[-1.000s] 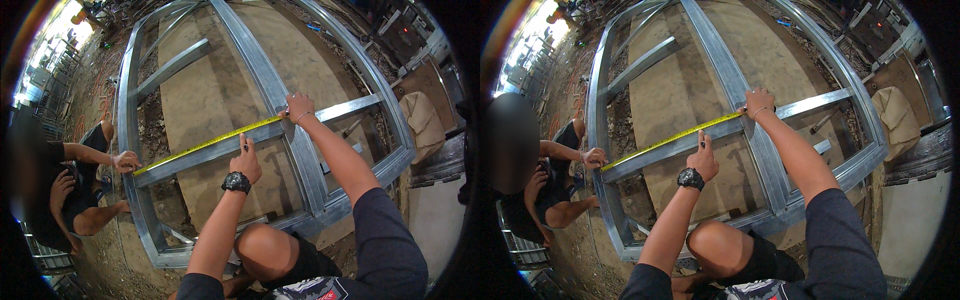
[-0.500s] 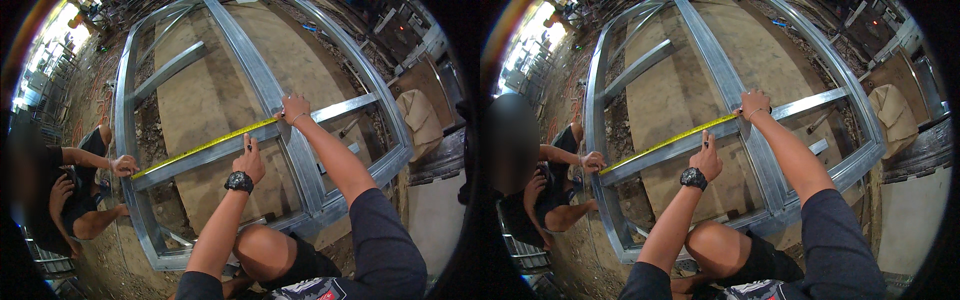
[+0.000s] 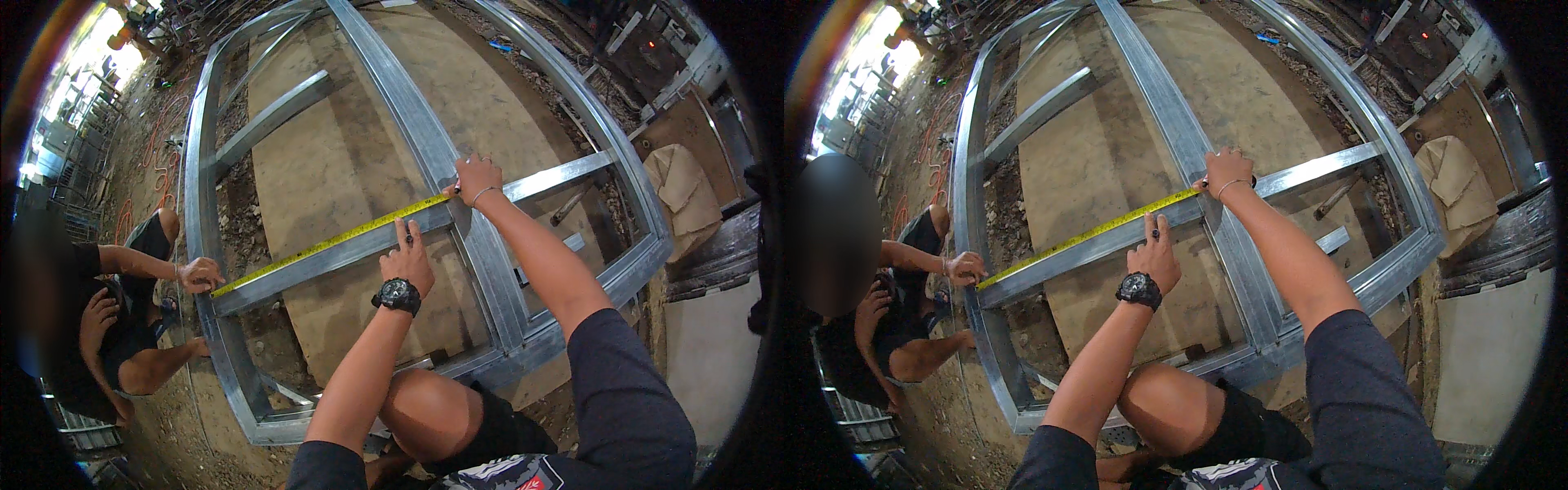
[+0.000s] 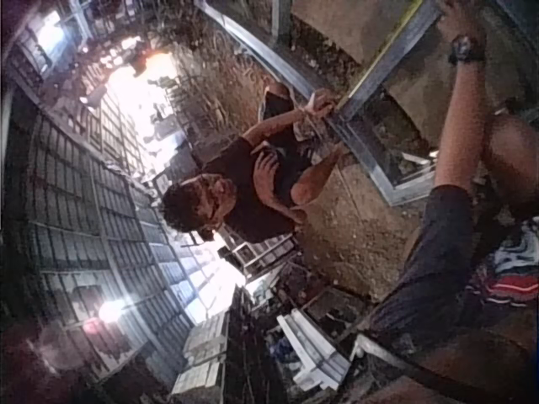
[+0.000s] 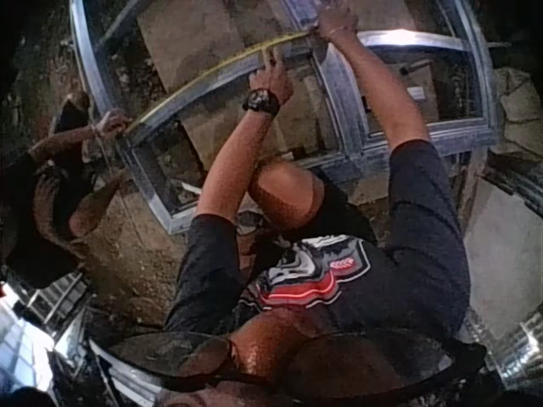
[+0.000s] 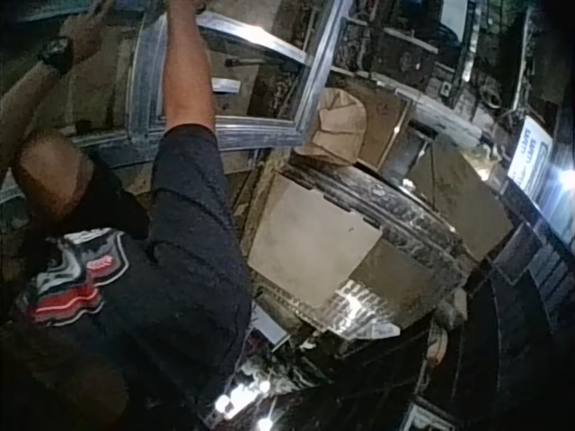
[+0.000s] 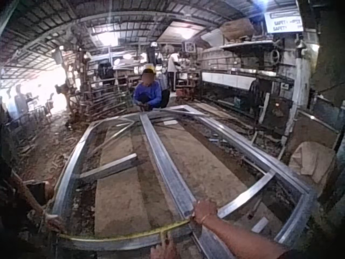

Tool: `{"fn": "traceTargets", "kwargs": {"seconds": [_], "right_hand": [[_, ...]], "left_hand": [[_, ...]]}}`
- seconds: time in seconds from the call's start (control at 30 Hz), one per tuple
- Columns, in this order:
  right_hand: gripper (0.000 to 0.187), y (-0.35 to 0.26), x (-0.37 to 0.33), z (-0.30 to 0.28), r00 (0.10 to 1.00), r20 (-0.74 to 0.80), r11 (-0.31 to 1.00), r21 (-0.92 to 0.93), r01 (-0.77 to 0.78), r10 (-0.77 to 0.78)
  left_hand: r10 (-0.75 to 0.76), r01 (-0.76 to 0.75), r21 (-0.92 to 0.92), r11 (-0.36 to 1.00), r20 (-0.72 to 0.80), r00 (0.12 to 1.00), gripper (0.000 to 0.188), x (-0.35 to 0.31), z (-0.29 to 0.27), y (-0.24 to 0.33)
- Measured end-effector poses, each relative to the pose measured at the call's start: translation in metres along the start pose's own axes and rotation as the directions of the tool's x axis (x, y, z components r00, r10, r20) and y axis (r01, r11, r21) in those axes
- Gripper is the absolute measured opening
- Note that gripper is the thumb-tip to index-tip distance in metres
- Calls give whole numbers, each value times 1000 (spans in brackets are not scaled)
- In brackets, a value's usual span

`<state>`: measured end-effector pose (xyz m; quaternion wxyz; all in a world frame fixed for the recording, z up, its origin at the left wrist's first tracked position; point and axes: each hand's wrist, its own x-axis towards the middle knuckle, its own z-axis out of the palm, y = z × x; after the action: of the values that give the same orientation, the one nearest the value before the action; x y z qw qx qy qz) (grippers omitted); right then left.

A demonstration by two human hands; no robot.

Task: The person measures a metal frame using a tape measure and marks it with a marker. Another person assists by holding the frame steady. The task involves precise measurement and marking of the metal frame.

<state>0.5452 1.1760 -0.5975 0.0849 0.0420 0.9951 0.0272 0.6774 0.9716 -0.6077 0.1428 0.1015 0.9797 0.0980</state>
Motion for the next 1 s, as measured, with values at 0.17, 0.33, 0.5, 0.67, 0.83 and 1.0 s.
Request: {"fn": "traceTargets", "kwargs": {"seconds": [0.17,0.33,0.5,0.67,0.83,1.0], "right_hand": [[65,3,3,4,1000,-16,999,35,24,-23],[52,0,-1,0,999,-24,999,24,34,-33],[50,2,0,1,1000,2,1000,6,0,0],[59,2,3,7,999,-43,1000,21,20,-19],[61,6,6,12,999,-45,1000,17,17,-16],[49,2,1,3,1000,-14,999,40,2,-1]], "left_hand": [[-2,2,-1,1000,40,999,95,1,-3,1],[-3,4,-29,1000,34,999,94,3,-2,0],[-4,8,-53,999,74,997,92,3,-10,4],[-3,5,-50,999,44,999,89,5,-10,4],[-48,51,-37,998,65,997,88,7,-16,12],[21,-18,-78,997,41,999,88,10,-19,17]]}}
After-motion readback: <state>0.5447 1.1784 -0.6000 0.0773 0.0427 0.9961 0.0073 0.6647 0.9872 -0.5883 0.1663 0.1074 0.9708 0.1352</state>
